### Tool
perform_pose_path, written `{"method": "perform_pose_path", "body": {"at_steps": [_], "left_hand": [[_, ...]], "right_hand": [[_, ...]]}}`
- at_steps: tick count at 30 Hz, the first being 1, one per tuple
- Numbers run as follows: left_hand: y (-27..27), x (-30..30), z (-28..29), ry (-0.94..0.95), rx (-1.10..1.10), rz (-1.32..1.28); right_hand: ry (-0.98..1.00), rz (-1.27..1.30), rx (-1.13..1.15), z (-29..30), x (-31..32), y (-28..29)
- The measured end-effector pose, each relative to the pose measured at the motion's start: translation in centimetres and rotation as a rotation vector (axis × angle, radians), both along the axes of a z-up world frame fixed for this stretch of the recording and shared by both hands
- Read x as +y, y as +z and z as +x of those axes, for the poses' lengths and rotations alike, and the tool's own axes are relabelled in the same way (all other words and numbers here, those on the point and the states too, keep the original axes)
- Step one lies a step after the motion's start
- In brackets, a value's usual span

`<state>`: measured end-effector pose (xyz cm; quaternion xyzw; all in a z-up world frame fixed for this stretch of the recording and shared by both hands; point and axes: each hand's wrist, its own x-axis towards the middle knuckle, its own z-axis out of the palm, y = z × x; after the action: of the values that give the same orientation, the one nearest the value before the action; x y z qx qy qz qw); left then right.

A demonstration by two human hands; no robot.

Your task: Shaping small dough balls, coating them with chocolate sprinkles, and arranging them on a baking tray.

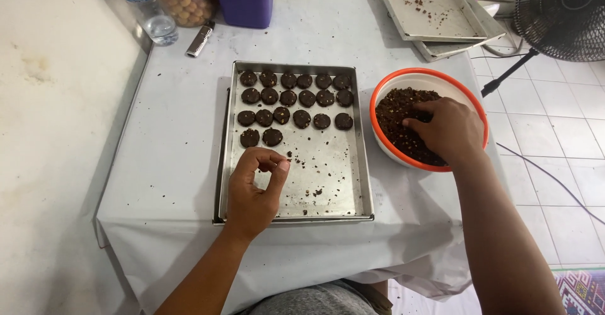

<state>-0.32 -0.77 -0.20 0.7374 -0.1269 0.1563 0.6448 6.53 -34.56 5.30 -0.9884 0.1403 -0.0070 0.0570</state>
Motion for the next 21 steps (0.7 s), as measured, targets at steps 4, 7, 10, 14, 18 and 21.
{"method": "perform_pose_path", "body": {"at_steps": [4, 7, 10, 14, 18, 21], "left_hand": [[0.1, -0.1, 0.1, 0.002, -0.013, -0.003], [0.0, -0.1, 0.0, 0.018, -0.015, -0.014], [-0.2, 0.0, 0.1, 0.031, -0.034, -0.024], [-0.2, 0.1, 0.0, 0.019, -0.032, -0.033], [0.0, 0.2, -0.2, 0.009, -0.035, -0.034], [1.8, 0.1, -0.8, 0.011, 0.071, 0.023]], "right_hand": [[-0.027, -0.021, -0.007, 2.0, -2.4, -2.8], [0.001, -0.073, 0.024, 2.4, -2.5, -2.8], [-0.005, -0.084, 0.029, 2.8, -2.6, -3.1], [-0.008, -0.042, -0.04, 2.1, -1.8, -2.5], [-0.036, 0.046, -0.114, 2.9, -4.3, -4.1], [-0.185, 0.53, -0.25, 0.6, -2.3, -0.6]]}}
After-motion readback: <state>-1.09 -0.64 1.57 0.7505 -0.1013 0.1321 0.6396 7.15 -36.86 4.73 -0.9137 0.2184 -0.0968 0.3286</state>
